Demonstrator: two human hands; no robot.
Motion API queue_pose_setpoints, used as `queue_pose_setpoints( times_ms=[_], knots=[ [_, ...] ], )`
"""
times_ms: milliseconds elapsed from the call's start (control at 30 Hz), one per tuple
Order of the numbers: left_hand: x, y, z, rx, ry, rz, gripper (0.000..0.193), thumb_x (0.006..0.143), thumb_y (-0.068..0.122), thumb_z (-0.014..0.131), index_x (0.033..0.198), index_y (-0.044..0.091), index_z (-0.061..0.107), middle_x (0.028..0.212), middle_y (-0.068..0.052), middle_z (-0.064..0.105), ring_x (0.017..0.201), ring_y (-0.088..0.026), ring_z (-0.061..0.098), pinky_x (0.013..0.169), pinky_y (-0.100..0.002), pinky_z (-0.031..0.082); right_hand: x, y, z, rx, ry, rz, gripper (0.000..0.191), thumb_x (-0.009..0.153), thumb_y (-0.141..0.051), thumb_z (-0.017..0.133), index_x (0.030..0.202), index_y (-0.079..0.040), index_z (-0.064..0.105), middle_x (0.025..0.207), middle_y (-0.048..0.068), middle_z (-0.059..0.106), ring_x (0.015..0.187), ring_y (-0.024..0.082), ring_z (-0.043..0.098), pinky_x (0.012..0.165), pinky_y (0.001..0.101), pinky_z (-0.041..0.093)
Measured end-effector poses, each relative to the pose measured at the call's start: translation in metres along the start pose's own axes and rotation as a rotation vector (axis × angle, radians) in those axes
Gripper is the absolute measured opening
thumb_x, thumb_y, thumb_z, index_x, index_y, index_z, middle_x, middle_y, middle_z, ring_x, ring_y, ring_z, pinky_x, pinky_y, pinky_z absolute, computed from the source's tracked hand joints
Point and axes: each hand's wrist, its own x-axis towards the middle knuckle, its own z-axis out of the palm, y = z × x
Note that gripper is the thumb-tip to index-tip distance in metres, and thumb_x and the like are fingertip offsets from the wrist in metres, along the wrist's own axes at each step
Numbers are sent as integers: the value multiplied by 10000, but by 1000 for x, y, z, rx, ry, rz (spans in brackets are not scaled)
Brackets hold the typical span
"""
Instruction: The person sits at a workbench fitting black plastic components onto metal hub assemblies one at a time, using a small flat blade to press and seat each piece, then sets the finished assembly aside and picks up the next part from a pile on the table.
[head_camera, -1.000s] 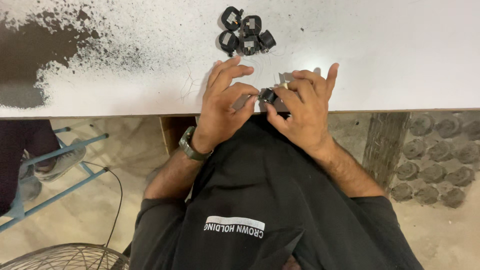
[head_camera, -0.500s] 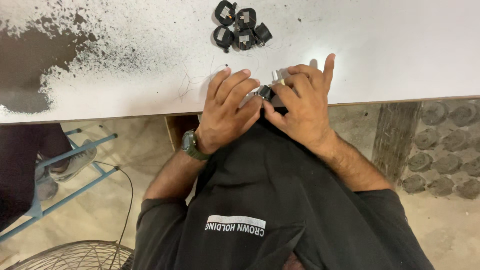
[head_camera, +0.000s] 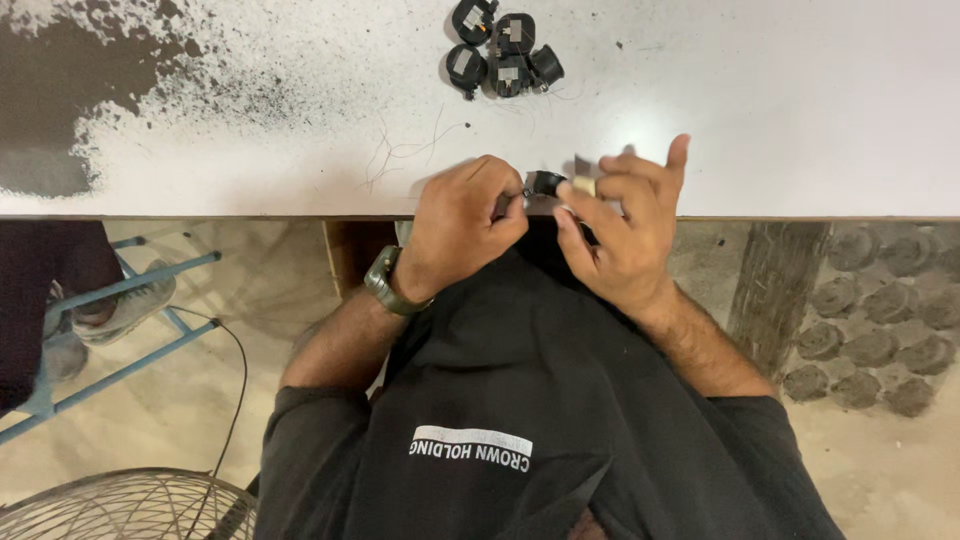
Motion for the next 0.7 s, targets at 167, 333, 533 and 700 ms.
queue_pose_setpoints(
  times_ms=[167,333,533,700],
  knots=[
    [-5,-4,7,-16,50,65,171,833,19,733,903,57,582,846,-77,631,771,-299,632,685,-422,502,-15,-6,19,230,21,4,307,877,72,774,1121,-46,630,1028,103,637,1136,328,672,1282,596,287],
    [-5,-2,9,-44,95,70,169,826,8,723,905,58,582,872,-83,638,807,-312,636,720,-427,514,-18,-3,24,183,2,-6,296,846,85,777,1068,-30,618,966,110,667,1107,317,678,1263,602,275],
    [-7,-2,9,-64,102,36,168,827,-2,722,902,56,583,878,-77,647,803,-298,640,716,-407,518,-15,-6,23,146,10,-31,319,836,124,799,1057,-30,628,956,109,679,1097,298,686,1280,581,270],
    [-6,-4,14,-72,106,104,176,824,-14,720,917,44,582,887,-89,639,824,-306,636,744,-406,523,-17,-3,23,128,2,-43,336,819,146,817,1040,-32,637,964,101,676,1096,288,678,1294,572,245]
  ],
)
